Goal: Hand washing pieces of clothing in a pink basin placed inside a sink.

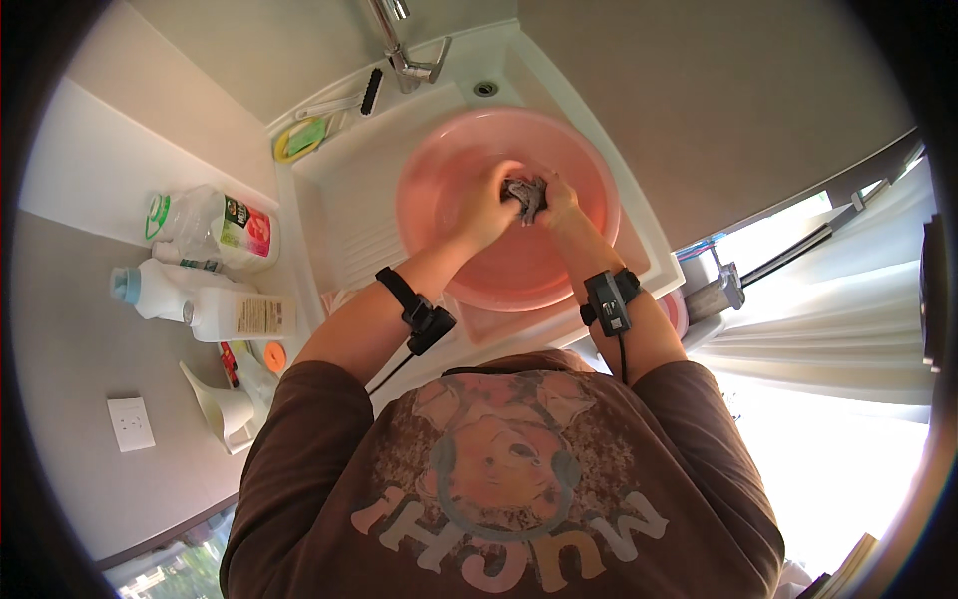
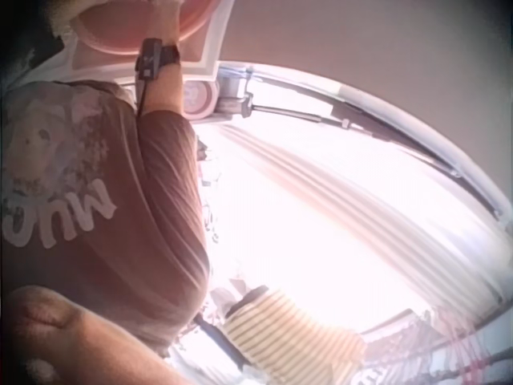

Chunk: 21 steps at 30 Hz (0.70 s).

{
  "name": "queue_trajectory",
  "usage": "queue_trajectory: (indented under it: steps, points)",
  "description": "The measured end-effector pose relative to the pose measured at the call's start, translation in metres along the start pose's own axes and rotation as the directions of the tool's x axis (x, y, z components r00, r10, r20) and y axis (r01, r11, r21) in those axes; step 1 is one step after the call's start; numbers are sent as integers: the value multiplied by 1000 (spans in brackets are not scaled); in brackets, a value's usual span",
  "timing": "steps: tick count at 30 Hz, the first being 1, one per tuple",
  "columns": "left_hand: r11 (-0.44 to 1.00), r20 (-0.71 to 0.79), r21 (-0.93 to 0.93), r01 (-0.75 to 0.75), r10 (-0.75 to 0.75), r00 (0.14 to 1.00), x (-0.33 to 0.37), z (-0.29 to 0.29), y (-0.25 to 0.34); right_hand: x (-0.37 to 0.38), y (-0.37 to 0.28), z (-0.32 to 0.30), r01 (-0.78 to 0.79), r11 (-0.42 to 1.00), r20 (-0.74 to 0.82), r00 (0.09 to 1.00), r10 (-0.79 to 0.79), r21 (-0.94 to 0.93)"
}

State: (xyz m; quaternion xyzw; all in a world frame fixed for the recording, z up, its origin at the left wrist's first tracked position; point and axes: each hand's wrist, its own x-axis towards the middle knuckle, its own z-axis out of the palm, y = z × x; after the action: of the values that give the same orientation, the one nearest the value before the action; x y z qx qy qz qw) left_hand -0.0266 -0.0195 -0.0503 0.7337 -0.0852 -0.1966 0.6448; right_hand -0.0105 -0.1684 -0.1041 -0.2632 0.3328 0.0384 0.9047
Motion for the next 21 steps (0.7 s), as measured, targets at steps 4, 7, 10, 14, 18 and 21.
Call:
queue_trajectory:
  steps: [4, 7, 10, 14, 18, 21]
  points:
    - [331, 241, 744, -581, 678, 695, -12, 20, -9, 12, 14, -1, 89, 986, -25, 996, -86, 139]
    - [400, 14, 888, -228, 471, 882, -3, 23, -17, -5, 18, 15, 230, 955, 29, 970, -239, 187]
    - [639, 60, 730, -242, 292, 954, 0, 21, 1, -27, 5, 28, 277, 954, 12, 960, -280, 118]
    - [572, 226, 745, -343, 267, 937, 13, 19, -13, -38, -4, 34, 194, 980, 10, 981, -195, 51]
    - [797, 275, 486, 359, -529, 803, 8, 21, 16, -46, -9, 37, 223, 975, -34, 974, -224, -23]
    - [835, 409, 259, 485, -550, 728, 0, 18, 7, -52, -9, 40, 151, 988, -28, 988, -152, -29]
